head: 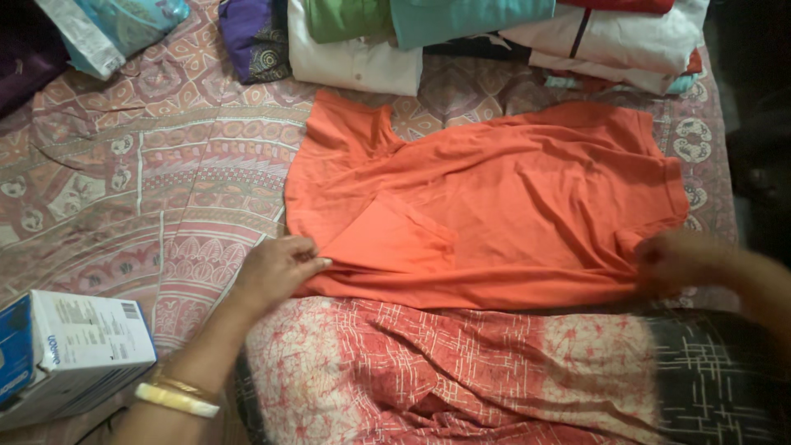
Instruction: The person folds a green shirt, then a teal shirt, and finally an orange shirt on a bed. Each garment is smoothed, folded in half, and then folded again into a compact stack.
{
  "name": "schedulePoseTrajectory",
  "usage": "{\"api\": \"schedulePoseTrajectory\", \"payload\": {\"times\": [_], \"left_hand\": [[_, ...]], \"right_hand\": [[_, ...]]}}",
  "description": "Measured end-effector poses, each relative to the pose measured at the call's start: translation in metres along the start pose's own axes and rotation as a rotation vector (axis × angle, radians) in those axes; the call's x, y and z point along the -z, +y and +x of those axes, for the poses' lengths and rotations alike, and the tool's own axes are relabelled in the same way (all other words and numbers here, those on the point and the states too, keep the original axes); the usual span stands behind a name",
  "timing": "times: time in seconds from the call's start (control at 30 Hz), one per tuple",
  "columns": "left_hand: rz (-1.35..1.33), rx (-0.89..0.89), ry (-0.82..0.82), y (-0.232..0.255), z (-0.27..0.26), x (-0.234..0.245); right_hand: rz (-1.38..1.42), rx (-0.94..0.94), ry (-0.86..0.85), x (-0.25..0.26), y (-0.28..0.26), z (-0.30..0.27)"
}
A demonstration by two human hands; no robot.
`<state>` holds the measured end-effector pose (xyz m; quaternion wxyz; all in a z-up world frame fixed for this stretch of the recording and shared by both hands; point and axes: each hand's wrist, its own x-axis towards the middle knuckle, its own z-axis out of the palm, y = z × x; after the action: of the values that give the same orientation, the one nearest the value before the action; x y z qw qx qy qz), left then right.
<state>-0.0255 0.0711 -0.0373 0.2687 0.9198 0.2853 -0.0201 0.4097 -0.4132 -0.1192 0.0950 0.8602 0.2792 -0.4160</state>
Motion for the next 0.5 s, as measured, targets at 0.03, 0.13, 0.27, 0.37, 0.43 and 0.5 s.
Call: {"api": "schedulePoseTrajectory", "payload": {"times": [0.03,0.13,0.27,0.37,0.43,0.5], "left_hand": [[-0.187,-0.005,-0.015,-0.008,0.005,0.000],[-0.691,0.020,0.007,-0.034,0.028,-0.009],[-0.842,0.188,0.272,-0.066,0.072,-0.029],[-0.626,0.298,0.205,-0.080,0.087,-0.057],[-0.489,0.307,0.143,-0.086,0.089,-0.067],[-0.376,0.275,0.152,-0.089,0.085,-0.073]], "right_hand": [[0.142,0.016,-0.004,0.001,0.018,0.016],[0.560,0.233,0.278,0.019,0.061,0.059],[0.801,0.127,0.540,0.036,0.052,0.081],[0.674,-0.008,0.605,0.026,0.013,0.073],[0.863,0.088,0.668,0.016,-0.013,0.068],[0.805,-0.010,0.583,0.012,-0.019,0.061]]}}
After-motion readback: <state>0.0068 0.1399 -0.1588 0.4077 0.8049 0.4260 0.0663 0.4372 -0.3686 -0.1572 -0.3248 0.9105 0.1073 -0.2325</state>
